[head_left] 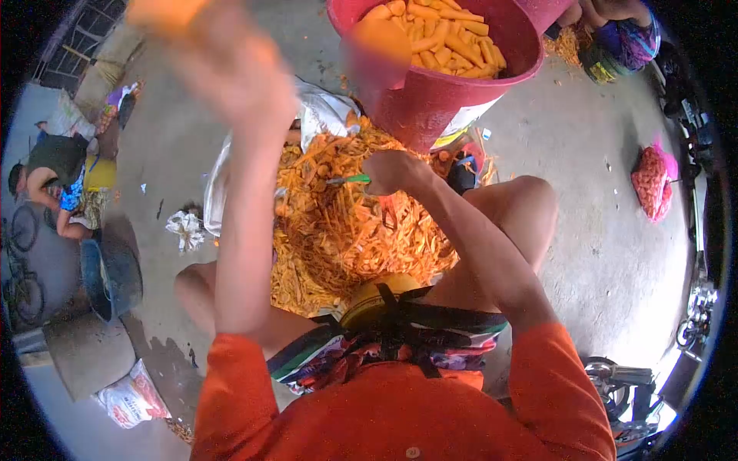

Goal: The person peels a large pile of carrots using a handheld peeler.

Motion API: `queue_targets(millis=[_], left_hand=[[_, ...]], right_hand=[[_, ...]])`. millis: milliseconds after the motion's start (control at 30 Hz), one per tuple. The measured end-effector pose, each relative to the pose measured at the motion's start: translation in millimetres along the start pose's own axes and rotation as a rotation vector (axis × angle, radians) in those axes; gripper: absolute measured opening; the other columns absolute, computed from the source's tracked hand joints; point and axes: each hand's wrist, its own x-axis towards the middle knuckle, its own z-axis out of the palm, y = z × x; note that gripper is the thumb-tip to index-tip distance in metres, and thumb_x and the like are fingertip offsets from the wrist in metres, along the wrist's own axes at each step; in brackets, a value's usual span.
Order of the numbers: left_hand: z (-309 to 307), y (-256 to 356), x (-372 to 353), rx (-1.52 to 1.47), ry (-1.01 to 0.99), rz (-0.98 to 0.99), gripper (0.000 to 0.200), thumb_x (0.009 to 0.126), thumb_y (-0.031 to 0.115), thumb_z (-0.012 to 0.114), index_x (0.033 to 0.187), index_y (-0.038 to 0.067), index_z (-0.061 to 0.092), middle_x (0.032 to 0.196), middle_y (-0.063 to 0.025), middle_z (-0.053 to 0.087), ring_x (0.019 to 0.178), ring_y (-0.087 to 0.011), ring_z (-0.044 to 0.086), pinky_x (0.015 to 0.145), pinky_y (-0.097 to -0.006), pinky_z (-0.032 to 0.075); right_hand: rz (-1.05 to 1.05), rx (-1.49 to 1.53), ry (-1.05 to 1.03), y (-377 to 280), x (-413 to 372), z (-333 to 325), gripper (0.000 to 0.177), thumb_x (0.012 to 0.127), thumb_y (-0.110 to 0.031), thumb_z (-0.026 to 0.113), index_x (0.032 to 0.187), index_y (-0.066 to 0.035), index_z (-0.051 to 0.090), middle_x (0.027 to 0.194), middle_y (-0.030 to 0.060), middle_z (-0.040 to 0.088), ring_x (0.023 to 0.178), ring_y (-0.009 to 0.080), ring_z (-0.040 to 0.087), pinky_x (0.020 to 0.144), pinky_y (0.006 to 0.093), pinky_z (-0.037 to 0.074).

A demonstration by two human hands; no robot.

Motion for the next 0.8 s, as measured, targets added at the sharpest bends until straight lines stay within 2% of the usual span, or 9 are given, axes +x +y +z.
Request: queue_targets(millis=[33, 100, 167, 367, 567, 633, 700, 767, 800], left_hand=[[15.3, -1.1, 9.9, 0.317, -0.010, 0.263, 0.035, 0.097, 0.034, 0.060, 0.116, 0.004, 0.059, 0.105, -0.0096, 0.062, 0.085, -0.0149, 0.057, 0.075, -0.0328, 0.048], [34.0, 64.5, 57.1, -0.505, -0.662, -0.250, 0.040, 0.089, 0.028, 0.074, 0.121, 0.008, 0.063, 0.112, -0.0148, 0.069, 0.097, -0.0291, 0.065, 0.086, -0.0431, 0.051], [48.2, 41.8, 46.1, -0.372, -1.168, 0.106, 0.036, 0.090, 0.020, 0.072, 0.121, 0.005, 0.062, 0.110, -0.0138, 0.069, 0.100, -0.0304, 0.065, 0.085, -0.0413, 0.050], [22.2, -114.7, -86.9, -0.532, -0.812, -0.547, 0.017, 0.092, 0.021, 0.068, 0.097, 0.005, 0.071, 0.087, -0.0010, 0.069, 0.079, -0.0107, 0.062, 0.072, -0.0306, 0.049], [-40.0, -315.9, -272.7, -0.049, -1.310, -0.788, 0.033, 0.087, 0.039, 0.069, 0.093, 0.007, 0.075, 0.077, -0.0100, 0.073, 0.073, -0.0215, 0.069, 0.070, -0.0375, 0.053], [-60.9, -303.2, -291.7, 0.032, -1.462, -0.729, 0.031, 0.086, 0.039, 0.069, 0.092, 0.009, 0.076, 0.085, -0.0137, 0.074, 0.078, -0.0220, 0.071, 0.073, -0.0373, 0.053], [-52.7, -283.4, -296.7, 0.033, -1.488, -0.739, 0.030, 0.085, 0.039, 0.069, 0.096, 0.012, 0.077, 0.087, -0.0125, 0.074, 0.084, -0.0237, 0.072, 0.077, -0.0376, 0.053], [-29.7, -263.3, -294.2, -0.001, -1.420, -0.773, 0.034, 0.086, 0.040, 0.068, 0.102, 0.011, 0.077, 0.091, -0.0175, 0.074, 0.093, -0.0272, 0.072, 0.085, -0.0392, 0.053], [-7.4, -280.0, -320.3, 0.011, -1.427, -0.796, 0.050, 0.089, 0.043, 0.065, 0.126, 0.010, 0.067, 0.113, -0.0196, 0.071, 0.110, -0.0339, 0.067, 0.091, -0.0429, 0.051]], right_hand=[[-0.007, -0.033, 0.004, 2.7, 3.5, 4.2, 0.043, 0.079, -0.040, 0.070, 0.083, 0.002, 0.071, 0.081, 0.0236, 0.070, 0.074, 0.0422, 0.068, 0.069, 0.0517, 0.053], [-0.032, -0.063, -0.008, 7.3, 6.2, 6.1, 0.043, 0.079, -0.041, 0.070, 0.083, 0.002, 0.072, 0.081, 0.0237, 0.070, 0.073, 0.0424, 0.068, 0.069, 0.0521, 0.053], [0.020, -0.034, -0.002, 6.3, 0.5, -1.3, 0.042, 0.080, -0.043, 0.069, 0.084, -0.002, 0.073, 0.081, 0.0242, 0.069, 0.075, 0.0428, 0.068, 0.069, 0.0523, 0.053], [-0.033, -0.170, 0.148, 4.4, -21.9, -38.2, 0.040, 0.087, -0.042, 0.066, 0.092, -0.002, 0.067, 0.081, 0.0229, 0.068, 0.077, 0.0434, 0.067, 0.069, 0.0524, 0.051], [0.105, 0.281, 0.135, -56.8, -92.0, -107.4, 0.026, 0.092, -0.027, 0.064, 0.091, -0.001, 0.064, 0.078, 0.0212, 0.066, 0.076, 0.0392, 0.067, 0.067, 0.0458, 0.052], [0.211, 0.364, 0.101, -56.8, -90.5, -109.1, 0.028, 0.090, -0.030, 0.066, 0.094, -0.002, 0.062, 0.085, 0.0220, 0.064, 0.085, 0.0403, 0.064, 0.074, 0.0457, 0.048], [-0.078, -0.041, 0.465, -43.0, -85.2, -106.9, 0.027, 0.089, -0.028, 0.067, 0.095, -0.002, 0.062, 0.087, 0.0214, 0.064, 0.087, 0.0400, 0.063, 0.072, 0.0450, 0.047], [0.033, -0.054, 0.326, -47.2, -81.5, -115.7, 0.024, 0.089, -0.025, 0.068, 0.097, -0.002, 0.063, 0.087, 0.0208, 0.064, 0.087, 0.0409, 0.062, 0.074, 0.0461, 0.047], [0.119, -0.003, 0.258, -52.5, -76.9, -117.7, 0.021, 0.089, -0.024, 0.067, 0.093, -0.004, 0.061, 0.084, 0.0186, 0.065, 0.085, 0.0400, 0.063, 0.075, 0.0475, 0.048]])
